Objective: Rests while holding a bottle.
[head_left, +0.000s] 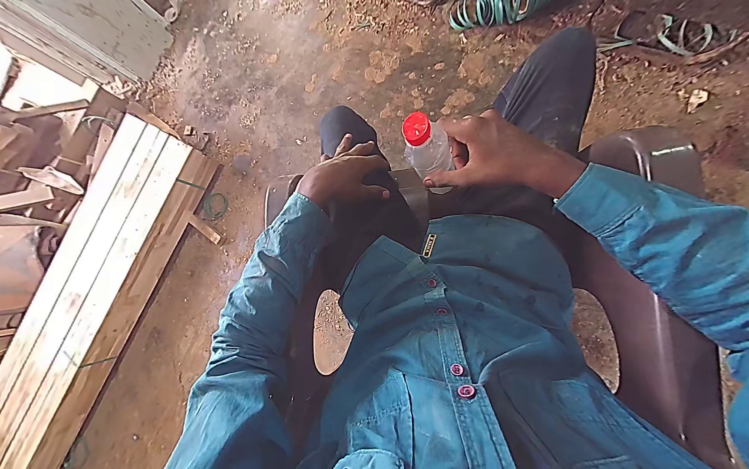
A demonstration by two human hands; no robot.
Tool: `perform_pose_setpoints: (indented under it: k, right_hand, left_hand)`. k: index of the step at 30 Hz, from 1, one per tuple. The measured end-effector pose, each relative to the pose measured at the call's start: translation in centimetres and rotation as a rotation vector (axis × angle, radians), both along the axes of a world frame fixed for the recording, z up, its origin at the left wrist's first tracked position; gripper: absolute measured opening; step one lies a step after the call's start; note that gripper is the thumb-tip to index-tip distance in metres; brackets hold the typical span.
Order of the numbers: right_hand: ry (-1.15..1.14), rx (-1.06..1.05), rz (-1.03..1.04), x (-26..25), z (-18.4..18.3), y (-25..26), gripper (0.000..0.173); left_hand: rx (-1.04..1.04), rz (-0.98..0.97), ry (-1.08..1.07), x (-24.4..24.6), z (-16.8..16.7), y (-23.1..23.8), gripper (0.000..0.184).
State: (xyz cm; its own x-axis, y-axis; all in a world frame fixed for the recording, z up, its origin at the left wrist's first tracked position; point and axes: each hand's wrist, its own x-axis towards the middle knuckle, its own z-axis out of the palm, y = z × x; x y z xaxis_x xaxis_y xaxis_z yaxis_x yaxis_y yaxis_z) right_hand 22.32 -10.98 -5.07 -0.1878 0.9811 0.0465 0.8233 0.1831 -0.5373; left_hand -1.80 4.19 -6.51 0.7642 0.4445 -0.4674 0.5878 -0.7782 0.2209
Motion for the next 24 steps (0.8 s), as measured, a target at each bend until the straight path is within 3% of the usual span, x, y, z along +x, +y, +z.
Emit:
perform_pose_setpoints:
  k: [24]
  right_hand:
    - [-0.005,-0.006,0.001,-0.08,0.23,-0.09,0.055]
  left_hand:
    - [-0.001,-0.011,-0.005,-0.07,-0.27,0.24,0.064]
